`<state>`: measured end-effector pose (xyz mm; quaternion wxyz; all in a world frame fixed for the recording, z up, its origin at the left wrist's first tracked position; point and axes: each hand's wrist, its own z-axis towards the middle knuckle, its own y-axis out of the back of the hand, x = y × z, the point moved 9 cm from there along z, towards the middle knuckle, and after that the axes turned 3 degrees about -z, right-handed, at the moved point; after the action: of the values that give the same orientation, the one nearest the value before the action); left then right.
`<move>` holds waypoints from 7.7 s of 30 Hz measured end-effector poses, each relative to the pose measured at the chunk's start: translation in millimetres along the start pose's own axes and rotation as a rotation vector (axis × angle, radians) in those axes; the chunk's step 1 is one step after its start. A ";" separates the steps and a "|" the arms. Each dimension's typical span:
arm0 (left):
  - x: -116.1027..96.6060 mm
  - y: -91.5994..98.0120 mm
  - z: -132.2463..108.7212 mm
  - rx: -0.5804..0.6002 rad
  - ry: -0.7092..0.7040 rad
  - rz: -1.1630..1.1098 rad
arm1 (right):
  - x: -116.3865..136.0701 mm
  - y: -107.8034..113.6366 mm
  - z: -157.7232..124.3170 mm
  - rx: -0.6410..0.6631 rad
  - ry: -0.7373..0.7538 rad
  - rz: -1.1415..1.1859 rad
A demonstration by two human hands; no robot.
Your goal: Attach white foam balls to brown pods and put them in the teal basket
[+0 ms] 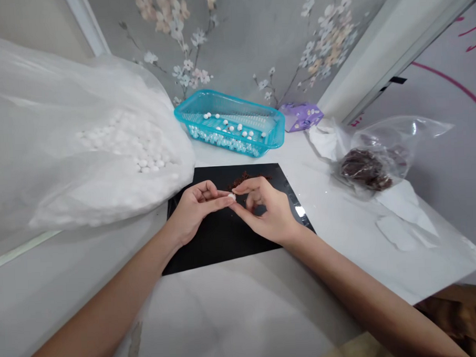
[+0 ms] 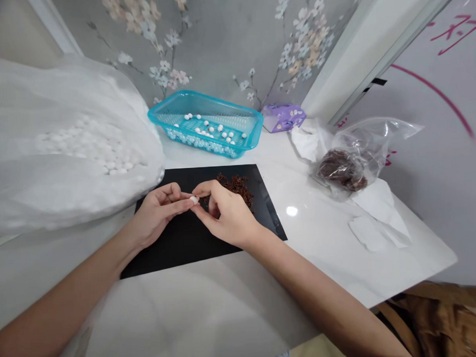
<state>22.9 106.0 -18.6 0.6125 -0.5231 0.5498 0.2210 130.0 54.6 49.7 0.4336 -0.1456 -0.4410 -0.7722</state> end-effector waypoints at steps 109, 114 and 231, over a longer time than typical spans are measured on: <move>15.0 12.1 3.4 -0.110 0.091 -0.382 | 28.7 -127.0 115.2 0.467 0.197 -0.702; 13.1 11.6 -0.1 -0.144 0.111 -0.388 | 16.2 -135.5 123.8 0.482 0.108 -0.743; -1.7 2.0 -1.6 -0.027 -0.071 0.052 | -34.1 -7.6 -7.0 0.031 -0.395 0.376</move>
<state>20.0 105.9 -17.7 0.6188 -0.5086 0.5380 0.2627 144.9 69.2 20.8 0.4770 -0.3660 -0.4942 -0.6279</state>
